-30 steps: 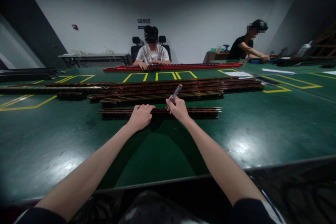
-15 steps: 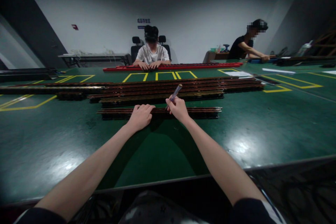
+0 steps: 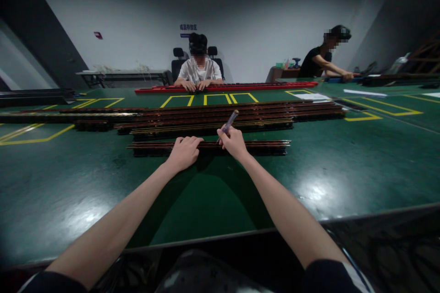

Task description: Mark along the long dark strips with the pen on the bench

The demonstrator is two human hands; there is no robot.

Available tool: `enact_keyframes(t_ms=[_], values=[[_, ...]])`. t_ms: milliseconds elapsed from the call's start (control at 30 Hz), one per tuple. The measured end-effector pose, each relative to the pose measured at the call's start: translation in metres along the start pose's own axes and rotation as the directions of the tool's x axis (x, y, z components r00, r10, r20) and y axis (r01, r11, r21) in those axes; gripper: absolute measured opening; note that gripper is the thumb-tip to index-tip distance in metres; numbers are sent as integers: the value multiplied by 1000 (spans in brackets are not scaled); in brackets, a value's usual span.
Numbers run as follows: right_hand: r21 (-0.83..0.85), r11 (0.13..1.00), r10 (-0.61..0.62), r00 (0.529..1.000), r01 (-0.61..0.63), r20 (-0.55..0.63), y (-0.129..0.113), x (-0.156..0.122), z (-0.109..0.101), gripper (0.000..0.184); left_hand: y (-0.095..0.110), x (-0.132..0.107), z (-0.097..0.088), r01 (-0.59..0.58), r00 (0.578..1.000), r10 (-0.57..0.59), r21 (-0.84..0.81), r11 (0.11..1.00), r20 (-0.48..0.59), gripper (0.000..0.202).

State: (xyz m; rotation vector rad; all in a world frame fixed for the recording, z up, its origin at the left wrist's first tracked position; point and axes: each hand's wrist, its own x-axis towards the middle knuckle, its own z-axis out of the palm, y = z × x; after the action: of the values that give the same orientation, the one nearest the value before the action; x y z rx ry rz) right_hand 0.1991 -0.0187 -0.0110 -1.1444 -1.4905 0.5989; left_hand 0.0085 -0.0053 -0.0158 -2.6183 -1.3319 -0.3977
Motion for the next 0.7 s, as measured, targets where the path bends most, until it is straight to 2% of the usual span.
enact_keyframes(t_ms=[700], values=[[-16,1000,10,1000,-10,4,-4,-1,0,40,0,0,0,-3,1000,3,-13,1000,-3,43]])
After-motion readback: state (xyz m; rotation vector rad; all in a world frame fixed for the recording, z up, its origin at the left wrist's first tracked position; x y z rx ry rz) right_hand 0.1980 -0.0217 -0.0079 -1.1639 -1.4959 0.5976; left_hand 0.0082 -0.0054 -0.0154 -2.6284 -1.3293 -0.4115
